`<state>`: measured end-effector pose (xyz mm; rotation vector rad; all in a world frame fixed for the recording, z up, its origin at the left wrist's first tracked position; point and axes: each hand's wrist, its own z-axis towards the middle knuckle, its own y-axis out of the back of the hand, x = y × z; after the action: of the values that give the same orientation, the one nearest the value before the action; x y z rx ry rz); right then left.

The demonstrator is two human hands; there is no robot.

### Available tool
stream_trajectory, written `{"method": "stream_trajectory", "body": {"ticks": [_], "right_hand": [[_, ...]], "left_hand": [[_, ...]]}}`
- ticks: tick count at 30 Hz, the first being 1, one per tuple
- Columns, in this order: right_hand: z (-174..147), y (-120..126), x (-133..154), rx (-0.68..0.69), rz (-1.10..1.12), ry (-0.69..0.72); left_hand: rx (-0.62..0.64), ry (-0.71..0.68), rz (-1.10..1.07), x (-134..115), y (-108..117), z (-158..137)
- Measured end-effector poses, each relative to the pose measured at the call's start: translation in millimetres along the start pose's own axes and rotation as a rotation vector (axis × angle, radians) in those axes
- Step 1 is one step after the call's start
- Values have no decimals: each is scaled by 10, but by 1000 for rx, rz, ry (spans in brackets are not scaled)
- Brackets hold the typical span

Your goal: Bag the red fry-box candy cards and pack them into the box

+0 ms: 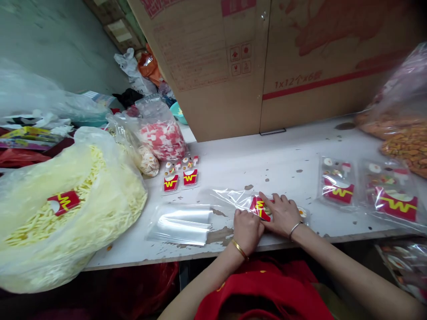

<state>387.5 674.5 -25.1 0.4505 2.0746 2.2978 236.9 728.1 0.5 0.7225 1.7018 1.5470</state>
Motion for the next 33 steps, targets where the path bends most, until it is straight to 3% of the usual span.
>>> {"method": "stream_trajectory", "body": {"ticks": [4, 7, 9, 14, 17, 20, 24, 29, 31, 33], "right_hand": [[-1, 29, -220, 26, 58, 251], [-78, 50, -423, -30, 92, 360], [-187, 18, -553, -117, 140, 258], [-568, -305, -767, -368, 431, -246], [-683, -463, -748, -449, 653, -406], [-643, -474, -669, -467, 876, -509], [-512, -377, -550, -403, 1075, -517], [-430, -228, -293, -285, 1211, -301], [-403, -169, -200, -277, 1229, -255], [-358, -115, -166, -313, 1237, -299]], "left_hand": [[230, -167, 41, -49, 252, 216], [221, -320, 4, 119, 461, 497], [246, -403, -4, 262, 524, 699], [417, -549, -26, 487, 409, 1024], [465, -597, -86, 524, 308, 1095], [434, -624, -240, 504, 239, 1119], [315, -593, -423, 363, 185, 1124], [224, -558, -598, 126, 185, 1181], [232, -533, -688, 67, 207, 1213], [288, -477, -784, 32, 232, 1242]]}}
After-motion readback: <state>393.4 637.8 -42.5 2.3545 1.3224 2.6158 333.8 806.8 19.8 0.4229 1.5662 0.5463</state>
